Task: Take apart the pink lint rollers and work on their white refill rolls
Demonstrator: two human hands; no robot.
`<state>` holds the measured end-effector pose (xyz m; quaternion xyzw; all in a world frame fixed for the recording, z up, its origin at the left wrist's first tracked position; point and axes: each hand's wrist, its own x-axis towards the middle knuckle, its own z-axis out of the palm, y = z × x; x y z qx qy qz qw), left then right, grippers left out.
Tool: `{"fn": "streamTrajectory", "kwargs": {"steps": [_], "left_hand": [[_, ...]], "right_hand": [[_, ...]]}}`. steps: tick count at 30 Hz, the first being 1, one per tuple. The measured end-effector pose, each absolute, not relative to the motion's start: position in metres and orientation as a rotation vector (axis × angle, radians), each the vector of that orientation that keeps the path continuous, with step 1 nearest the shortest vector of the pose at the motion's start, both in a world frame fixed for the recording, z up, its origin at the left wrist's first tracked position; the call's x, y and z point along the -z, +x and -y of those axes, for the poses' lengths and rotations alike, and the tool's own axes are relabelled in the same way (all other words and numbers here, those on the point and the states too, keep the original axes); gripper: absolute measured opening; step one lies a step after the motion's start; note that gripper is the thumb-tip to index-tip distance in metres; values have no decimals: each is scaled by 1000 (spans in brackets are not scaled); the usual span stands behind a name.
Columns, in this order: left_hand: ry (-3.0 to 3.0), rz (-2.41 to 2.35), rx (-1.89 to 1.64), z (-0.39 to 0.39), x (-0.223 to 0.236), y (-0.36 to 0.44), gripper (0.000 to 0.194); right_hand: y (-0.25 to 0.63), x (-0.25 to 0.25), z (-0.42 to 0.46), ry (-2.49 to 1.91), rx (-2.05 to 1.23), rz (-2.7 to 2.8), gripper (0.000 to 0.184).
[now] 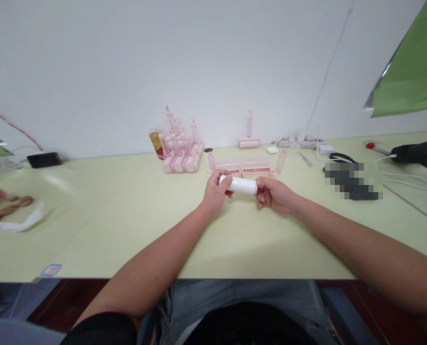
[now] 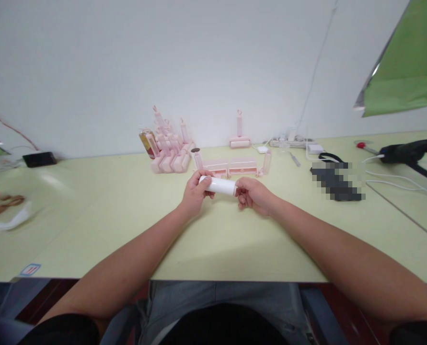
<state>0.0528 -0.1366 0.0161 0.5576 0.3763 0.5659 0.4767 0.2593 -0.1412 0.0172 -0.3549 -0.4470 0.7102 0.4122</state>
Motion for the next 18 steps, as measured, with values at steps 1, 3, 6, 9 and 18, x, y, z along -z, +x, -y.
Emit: {"fn": "streamTrajectory", "kwargs": {"steps": [1,3,6,9,18], "left_hand": [[1359,-919,-1384,137,-16,53,34],[1355,-920,-1390,137,-17,53,33],[1356,-927,-1391,136,-17,53,33],[1350,-944,-1386,136,-17,52,33],[1340,-965,-1399,136,-18,52,30]], "right_hand": [[259,-17,142,-891,-1771,1135,12],[258,-17,142,-896,-1732,1163,13],[258,-16,142,-941,-1634,1225,15],[257,-15,142,-993,-1519,1310,17],[258,-8,140,-988,-1417,1397,14]]}}
